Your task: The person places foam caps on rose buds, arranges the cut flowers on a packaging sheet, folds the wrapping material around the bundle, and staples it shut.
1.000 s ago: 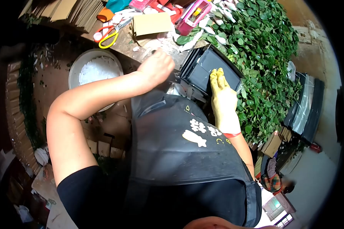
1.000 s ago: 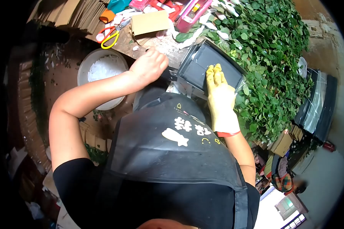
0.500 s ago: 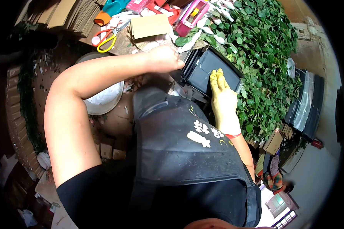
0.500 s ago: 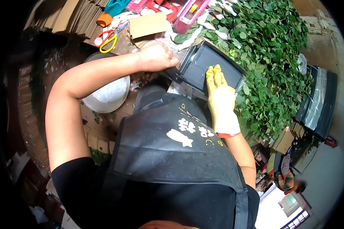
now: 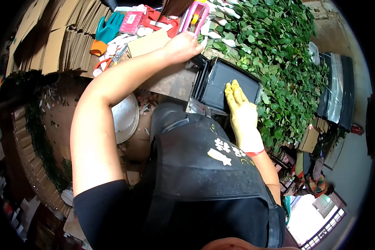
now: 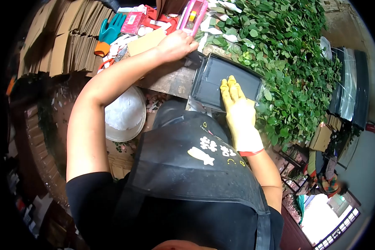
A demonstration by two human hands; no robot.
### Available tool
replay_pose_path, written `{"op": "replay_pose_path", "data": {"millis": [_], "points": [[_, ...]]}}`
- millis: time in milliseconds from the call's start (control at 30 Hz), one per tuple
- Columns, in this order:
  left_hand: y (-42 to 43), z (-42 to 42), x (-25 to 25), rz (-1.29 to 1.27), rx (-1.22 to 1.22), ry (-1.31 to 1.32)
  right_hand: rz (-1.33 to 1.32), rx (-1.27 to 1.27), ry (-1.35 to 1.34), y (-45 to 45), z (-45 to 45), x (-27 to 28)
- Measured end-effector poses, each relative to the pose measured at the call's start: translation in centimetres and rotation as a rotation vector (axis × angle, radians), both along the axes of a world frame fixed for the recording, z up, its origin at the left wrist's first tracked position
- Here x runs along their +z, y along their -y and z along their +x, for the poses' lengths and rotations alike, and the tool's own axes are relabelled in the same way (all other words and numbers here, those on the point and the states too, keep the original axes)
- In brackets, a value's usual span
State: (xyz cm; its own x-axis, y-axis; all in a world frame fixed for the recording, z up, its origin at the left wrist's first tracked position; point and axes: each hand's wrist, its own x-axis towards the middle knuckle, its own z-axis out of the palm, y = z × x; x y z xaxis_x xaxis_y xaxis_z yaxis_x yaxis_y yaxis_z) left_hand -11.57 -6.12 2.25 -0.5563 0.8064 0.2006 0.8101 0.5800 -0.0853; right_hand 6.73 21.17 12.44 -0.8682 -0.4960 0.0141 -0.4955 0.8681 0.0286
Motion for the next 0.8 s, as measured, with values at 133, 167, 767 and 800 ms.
{"op": "replay_pose_path", "data": {"millis": [133,167,767,800], "points": [[-0.6,-0.2,2.1,-0.158,0.194,0.42,0.018,-0.064,0.088,0.2,0.3,0.2],[-0.2,0.2,1.4,-0.067,0.157,0.287,-0.01,-0.068,0.102,0.2,0.2,0.4],[-8.2,10.3,9.1,0.399,-0.237,0.504,-1.132,-0.568,0.357,-0.7,4.7,5.0],[-9.4,8.9,7.5,0.361,-0.29,0.452,-1.188,-0.671,0.278,-2.6,5.2,2.7]]}}
